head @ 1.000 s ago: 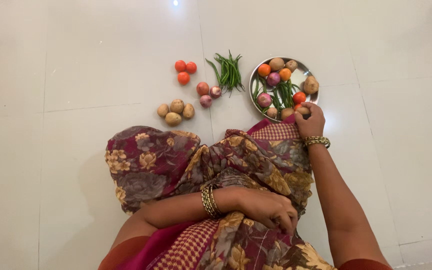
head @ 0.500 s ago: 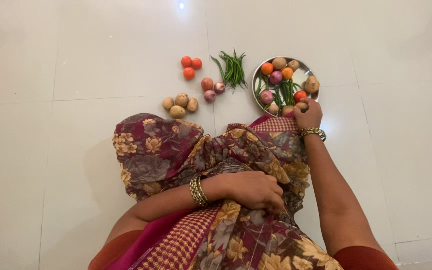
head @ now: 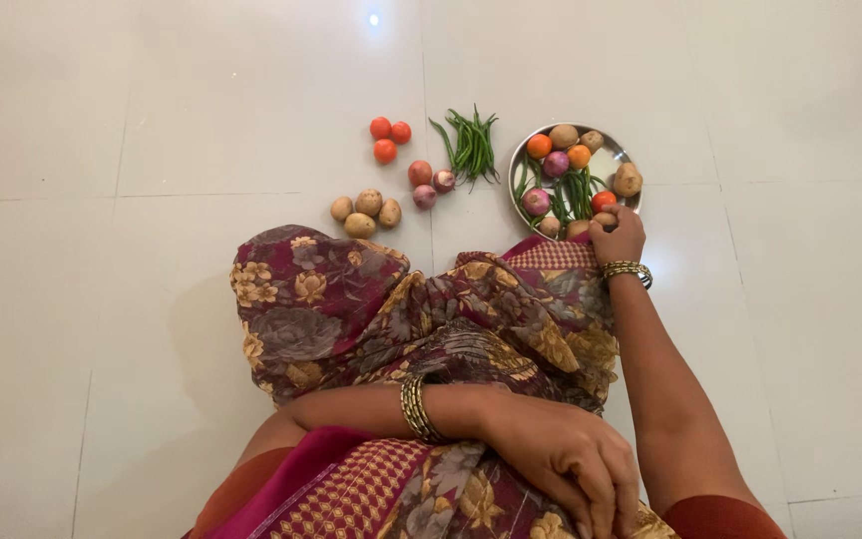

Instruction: The person sits on the floor and peels potatoes using a small knife. They handle each potato one at a time, removing the skin and placing the peeled potato on a metal tray alongside other vegetables.

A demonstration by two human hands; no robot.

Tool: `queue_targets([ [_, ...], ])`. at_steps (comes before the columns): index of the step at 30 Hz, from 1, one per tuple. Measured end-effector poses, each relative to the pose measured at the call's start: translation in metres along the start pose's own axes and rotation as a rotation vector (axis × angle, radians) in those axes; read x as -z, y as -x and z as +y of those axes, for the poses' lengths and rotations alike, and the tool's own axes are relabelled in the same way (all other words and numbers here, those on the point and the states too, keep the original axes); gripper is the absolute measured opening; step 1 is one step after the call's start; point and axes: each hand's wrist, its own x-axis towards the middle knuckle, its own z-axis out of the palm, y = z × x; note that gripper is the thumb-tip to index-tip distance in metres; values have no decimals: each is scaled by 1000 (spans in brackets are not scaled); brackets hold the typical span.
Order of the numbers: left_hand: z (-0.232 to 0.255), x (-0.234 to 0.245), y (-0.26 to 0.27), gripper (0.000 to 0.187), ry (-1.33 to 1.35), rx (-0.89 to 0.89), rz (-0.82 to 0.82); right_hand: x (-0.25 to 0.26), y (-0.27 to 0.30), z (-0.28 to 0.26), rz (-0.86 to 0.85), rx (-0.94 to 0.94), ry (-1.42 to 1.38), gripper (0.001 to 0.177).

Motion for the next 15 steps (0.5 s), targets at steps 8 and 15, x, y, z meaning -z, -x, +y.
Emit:
queue_targets([
  [8, -21, -5, 9, 19, 314, 281, 27, 3, 2, -6, 11, -33, -48, 36],
  [15, 7, 12, -13, 28, -22, 154, -123, 4, 2, -7, 4, -42, -65, 37],
])
